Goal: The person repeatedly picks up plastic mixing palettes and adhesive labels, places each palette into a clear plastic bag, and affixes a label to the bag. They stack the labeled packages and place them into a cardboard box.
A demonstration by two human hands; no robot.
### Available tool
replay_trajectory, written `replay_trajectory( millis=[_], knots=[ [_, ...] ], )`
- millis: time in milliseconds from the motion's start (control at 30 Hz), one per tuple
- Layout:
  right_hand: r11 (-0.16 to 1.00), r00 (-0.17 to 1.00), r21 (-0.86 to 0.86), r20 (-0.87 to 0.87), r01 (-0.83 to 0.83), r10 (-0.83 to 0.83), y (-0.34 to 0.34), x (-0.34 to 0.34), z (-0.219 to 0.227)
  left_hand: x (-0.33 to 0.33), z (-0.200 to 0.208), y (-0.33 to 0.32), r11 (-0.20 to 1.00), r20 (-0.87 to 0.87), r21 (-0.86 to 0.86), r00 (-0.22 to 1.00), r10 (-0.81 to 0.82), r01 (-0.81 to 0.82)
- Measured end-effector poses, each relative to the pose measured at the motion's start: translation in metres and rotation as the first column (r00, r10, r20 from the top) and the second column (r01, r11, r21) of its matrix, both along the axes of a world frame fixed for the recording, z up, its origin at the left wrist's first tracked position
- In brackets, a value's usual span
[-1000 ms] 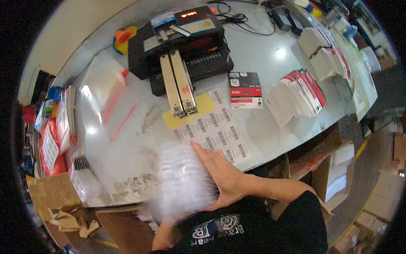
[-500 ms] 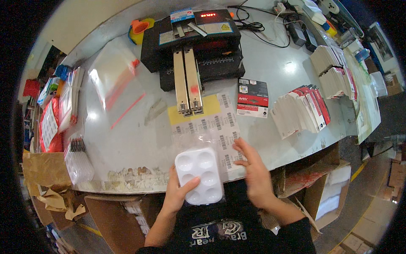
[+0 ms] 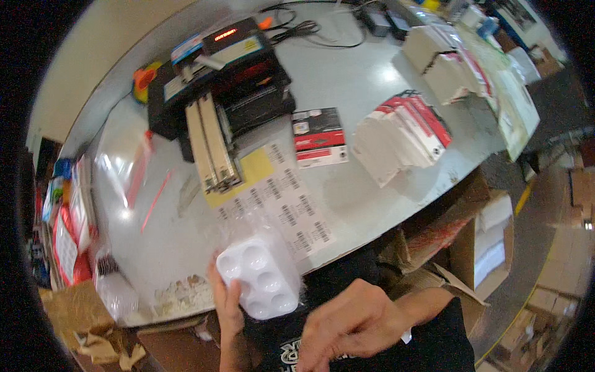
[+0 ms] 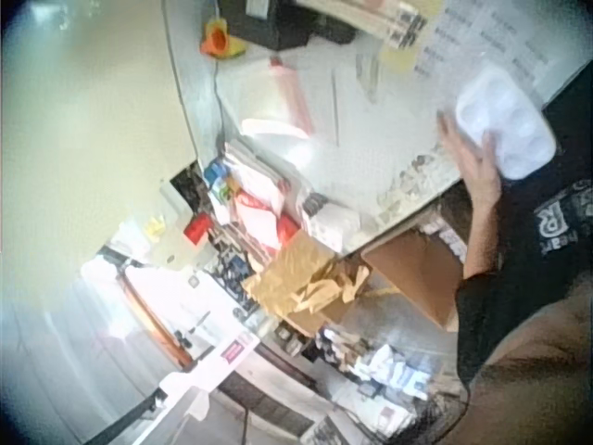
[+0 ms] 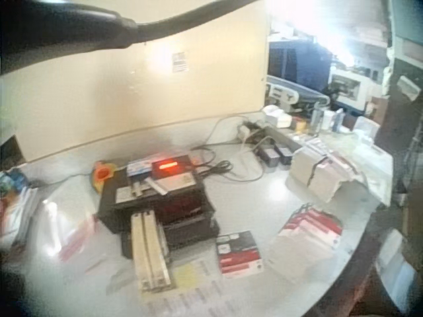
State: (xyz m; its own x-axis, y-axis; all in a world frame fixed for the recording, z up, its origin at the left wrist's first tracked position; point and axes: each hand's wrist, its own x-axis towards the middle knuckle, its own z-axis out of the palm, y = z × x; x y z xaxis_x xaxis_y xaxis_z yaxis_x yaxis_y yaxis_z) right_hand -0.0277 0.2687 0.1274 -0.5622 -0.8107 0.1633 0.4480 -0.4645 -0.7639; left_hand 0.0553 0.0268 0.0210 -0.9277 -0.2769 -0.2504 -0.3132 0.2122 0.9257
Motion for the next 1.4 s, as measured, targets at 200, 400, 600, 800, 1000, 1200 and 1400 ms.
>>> replay_trajectory(
  millis=[200,400,600,800,1000,1200,1400],
  knots=[
    [0.813,0.895,0.483,0.122,0.324,-0.429,0.016,0.016,-0.025,-0.013,0.018,-0.009,0.959,-0.109,-0.265,0.991,0.079,-0.105],
    [0.113,0.415,0.483,-0.58,0.868,-0.701,0.09,-0.045,-0.03,-0.018,0.031,-0.007,0.927,-0.158,-0.349,0.984,0.088,-0.139],
    [-0.145,0.167,0.294,-0.812,0.945,-0.559,0.154,-0.114,-0.026,-0.021,0.031,-0.008,0.928,-0.155,-0.345,0.984,0.091,-0.14],
    [-0.365,0.183,0.224,-0.973,0.904,-0.144,0.153,-0.152,-0.047,-0.024,0.026,-0.016,0.943,-0.16,-0.308,0.984,0.078,-0.124],
    [-0.327,0.514,0.535,-0.843,0.779,-0.155,0.141,-0.153,-0.063,-0.036,0.026,-0.017,0.973,-0.18,-0.167,0.975,0.129,-0.159],
    [-0.462,0.252,0.08,-0.912,0.883,0.324,0.083,-0.138,-0.031,-0.044,0.024,-0.018,0.982,-0.205,-0.173,0.978,0.042,-0.078],
    [0.277,0.195,0.207,-0.978,0.938,0.069,-0.048,-0.098,0.013,-0.038,0.045,-0.002,0.898,-0.221,0.44,0.966,0.13,-0.02]
  ],
)
